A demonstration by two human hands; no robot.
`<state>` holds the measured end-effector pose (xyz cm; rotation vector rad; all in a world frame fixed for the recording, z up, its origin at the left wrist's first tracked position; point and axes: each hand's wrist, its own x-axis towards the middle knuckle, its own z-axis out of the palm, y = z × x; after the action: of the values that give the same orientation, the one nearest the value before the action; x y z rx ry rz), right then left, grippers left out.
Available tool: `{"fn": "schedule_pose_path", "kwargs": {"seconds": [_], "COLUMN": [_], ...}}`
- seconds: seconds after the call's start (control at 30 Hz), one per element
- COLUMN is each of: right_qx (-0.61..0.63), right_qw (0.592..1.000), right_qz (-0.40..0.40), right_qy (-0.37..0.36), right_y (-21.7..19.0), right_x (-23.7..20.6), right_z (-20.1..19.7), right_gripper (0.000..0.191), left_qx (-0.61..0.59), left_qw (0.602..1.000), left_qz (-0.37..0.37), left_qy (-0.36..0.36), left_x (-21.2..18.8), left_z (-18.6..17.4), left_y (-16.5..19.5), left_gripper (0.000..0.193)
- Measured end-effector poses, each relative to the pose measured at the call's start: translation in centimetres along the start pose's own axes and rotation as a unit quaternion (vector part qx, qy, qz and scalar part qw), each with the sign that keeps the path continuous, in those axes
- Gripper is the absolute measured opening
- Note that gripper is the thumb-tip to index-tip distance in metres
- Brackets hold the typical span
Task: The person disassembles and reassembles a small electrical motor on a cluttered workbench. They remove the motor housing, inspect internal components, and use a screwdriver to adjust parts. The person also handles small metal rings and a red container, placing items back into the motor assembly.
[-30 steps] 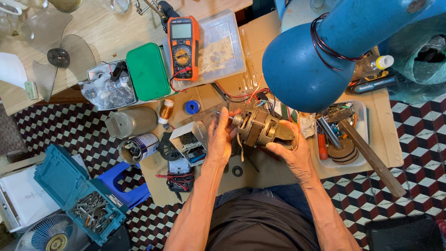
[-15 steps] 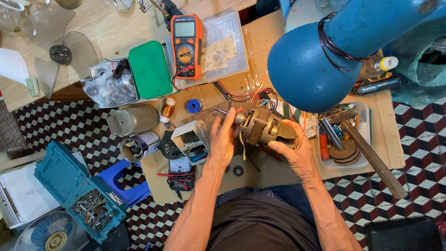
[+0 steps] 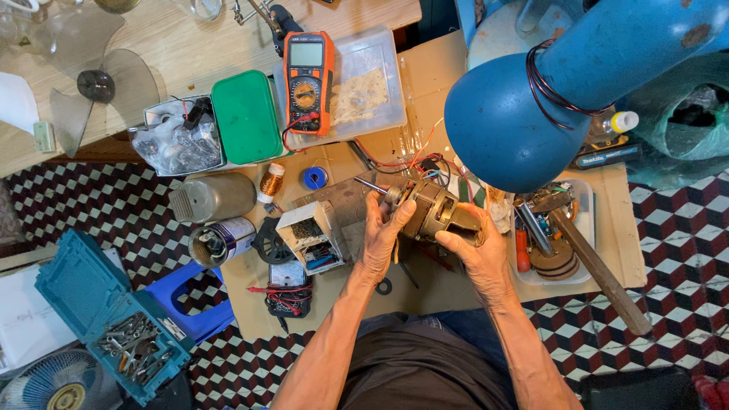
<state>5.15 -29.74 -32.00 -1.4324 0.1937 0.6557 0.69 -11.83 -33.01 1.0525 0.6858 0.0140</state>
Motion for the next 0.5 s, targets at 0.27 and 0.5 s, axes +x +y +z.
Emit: {"fn": "schedule_pose_path", "kwargs": {"seconds": [0.27, 0.5], "right_qx": [-0.014, 0.120], "right_qw": [1.000, 0.991], "right_qz": [0.000, 0.044], "right_qy": [0.008, -0.034], "right_y": [-0.5, -0.5], "right_x": [-1.5, -1.5], "right_z": [1.5, 2.1], "right_gripper": [0.063, 0.064], "left_qx": [-0.013, -0.022], "left_qw": [1.000, 0.999], "left_qz": [0.018, 0.003], "left_qy": [-0.010, 0.031], "left_x": [-1.1, -3.1], "left_z": [-0.6, -0.7], "left_y": [0.9, 3.2], "left_gripper": [0.078, 0.089]}}
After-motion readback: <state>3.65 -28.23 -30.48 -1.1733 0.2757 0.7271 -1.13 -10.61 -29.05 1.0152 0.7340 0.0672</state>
